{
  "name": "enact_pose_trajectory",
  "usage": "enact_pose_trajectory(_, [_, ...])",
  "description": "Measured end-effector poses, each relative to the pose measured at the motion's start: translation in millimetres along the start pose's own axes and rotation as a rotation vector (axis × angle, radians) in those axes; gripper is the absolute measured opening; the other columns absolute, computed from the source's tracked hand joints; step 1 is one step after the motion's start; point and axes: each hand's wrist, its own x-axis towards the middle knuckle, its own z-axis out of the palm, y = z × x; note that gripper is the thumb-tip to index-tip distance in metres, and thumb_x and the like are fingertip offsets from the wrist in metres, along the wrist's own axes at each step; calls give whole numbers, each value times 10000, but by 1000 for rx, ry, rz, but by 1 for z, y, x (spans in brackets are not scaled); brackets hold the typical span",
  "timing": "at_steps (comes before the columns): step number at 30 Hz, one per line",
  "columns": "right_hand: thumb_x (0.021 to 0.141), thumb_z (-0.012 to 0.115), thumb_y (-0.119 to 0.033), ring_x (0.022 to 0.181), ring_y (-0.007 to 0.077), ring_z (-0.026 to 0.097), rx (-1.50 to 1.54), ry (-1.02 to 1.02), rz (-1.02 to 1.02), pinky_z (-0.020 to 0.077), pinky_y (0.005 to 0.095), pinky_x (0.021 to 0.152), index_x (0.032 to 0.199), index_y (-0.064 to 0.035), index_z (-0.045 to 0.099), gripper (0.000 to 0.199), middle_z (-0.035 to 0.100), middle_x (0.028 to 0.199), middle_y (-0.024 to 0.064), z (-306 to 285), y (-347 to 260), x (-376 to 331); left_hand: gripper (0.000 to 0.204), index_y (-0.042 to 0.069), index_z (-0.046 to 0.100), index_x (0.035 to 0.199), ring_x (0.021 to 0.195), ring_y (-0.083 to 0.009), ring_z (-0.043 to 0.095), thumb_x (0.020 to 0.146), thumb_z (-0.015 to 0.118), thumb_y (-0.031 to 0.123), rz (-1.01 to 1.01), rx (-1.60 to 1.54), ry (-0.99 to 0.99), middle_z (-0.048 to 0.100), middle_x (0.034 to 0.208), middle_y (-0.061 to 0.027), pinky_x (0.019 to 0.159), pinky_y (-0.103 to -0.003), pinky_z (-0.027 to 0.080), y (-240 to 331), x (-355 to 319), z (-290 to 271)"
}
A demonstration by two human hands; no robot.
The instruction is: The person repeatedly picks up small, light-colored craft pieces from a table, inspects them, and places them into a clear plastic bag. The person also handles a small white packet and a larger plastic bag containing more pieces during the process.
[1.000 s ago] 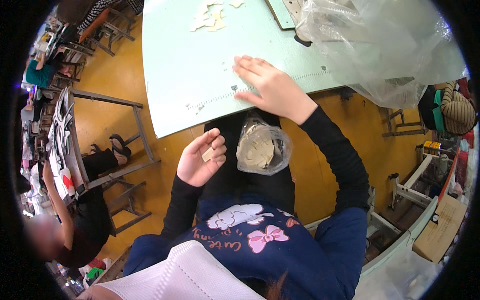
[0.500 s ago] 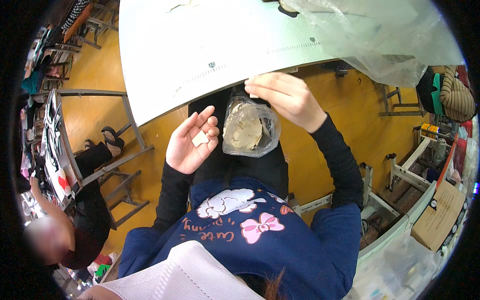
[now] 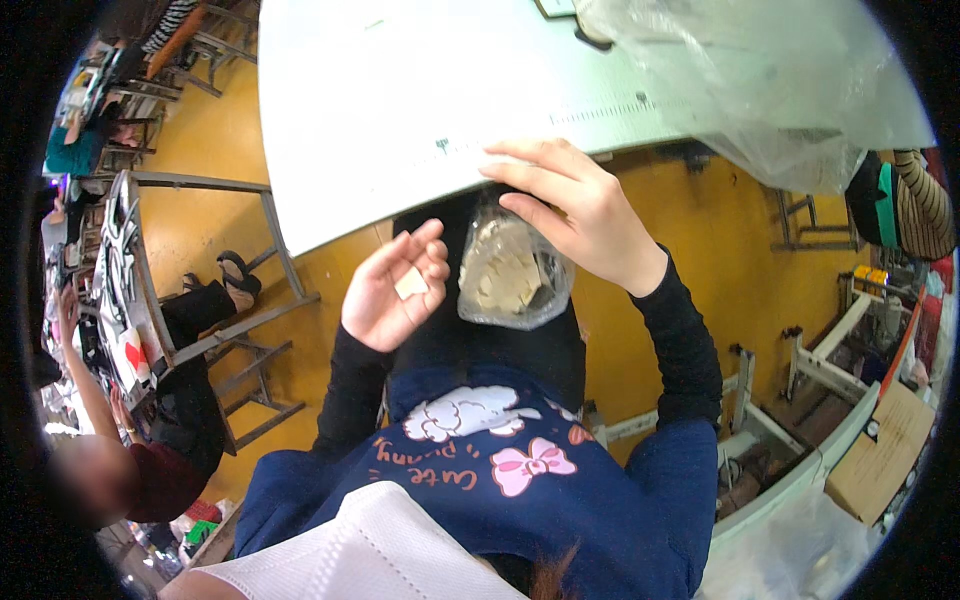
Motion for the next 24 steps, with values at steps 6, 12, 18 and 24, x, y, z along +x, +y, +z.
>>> enact_pose_trajectory(6, [937, 643, -309, 1399, 375, 360, -199, 47, -20, 317, 462, 1144, 1472, -134, 424, 603, 368, 1532, 179, 23, 57, 90, 314, 32, 561, 1183, 586, -101, 402, 1070, 369, 253, -57, 24, -67, 409, 787, -4, 489, -221, 364, 8, -5, 10])
enact_pose_trajectory(12, [965, 469, -610, 1458, 469, 207, -461, 55, 201, 198, 548, 1184, 1561, -272, 251, 719, 202, 1588, 256, 65, 133, 196, 259, 41, 549, 1132, 451, -62, 338, 1070, 386, 233, -33, 93, -166, 389, 691, 22, 405, -194, 284, 23, -4, 7])
enact_pose_trajectory(18, [988, 404, -607, 1467, 388, 260, -488, -183, 67, 210, 514, 1201, 1525, -271, 376, 634, 367, 1570, 77, 78, 149, 252, 286, 31, 542, 1166, 458, -67, 343, 1074, 375, 244, -93, 36, -184, 410, 732, 11, 412, -201, 295, 17, -5, -9])
enact_pose_trajectory(24, [986, 529, -467, 1434, 278, 362, -326, -344, -201, 351, 417, 1152, 1347, -153, 609, 486, 472, 1504, 44, 84, 128, 224, 288, 4, 548, 1177, 530, -73, 392, 1069, 385, 215, -111, -36, -90, 439, 760, -10, 459, -201, 350, 12, 3, -26])
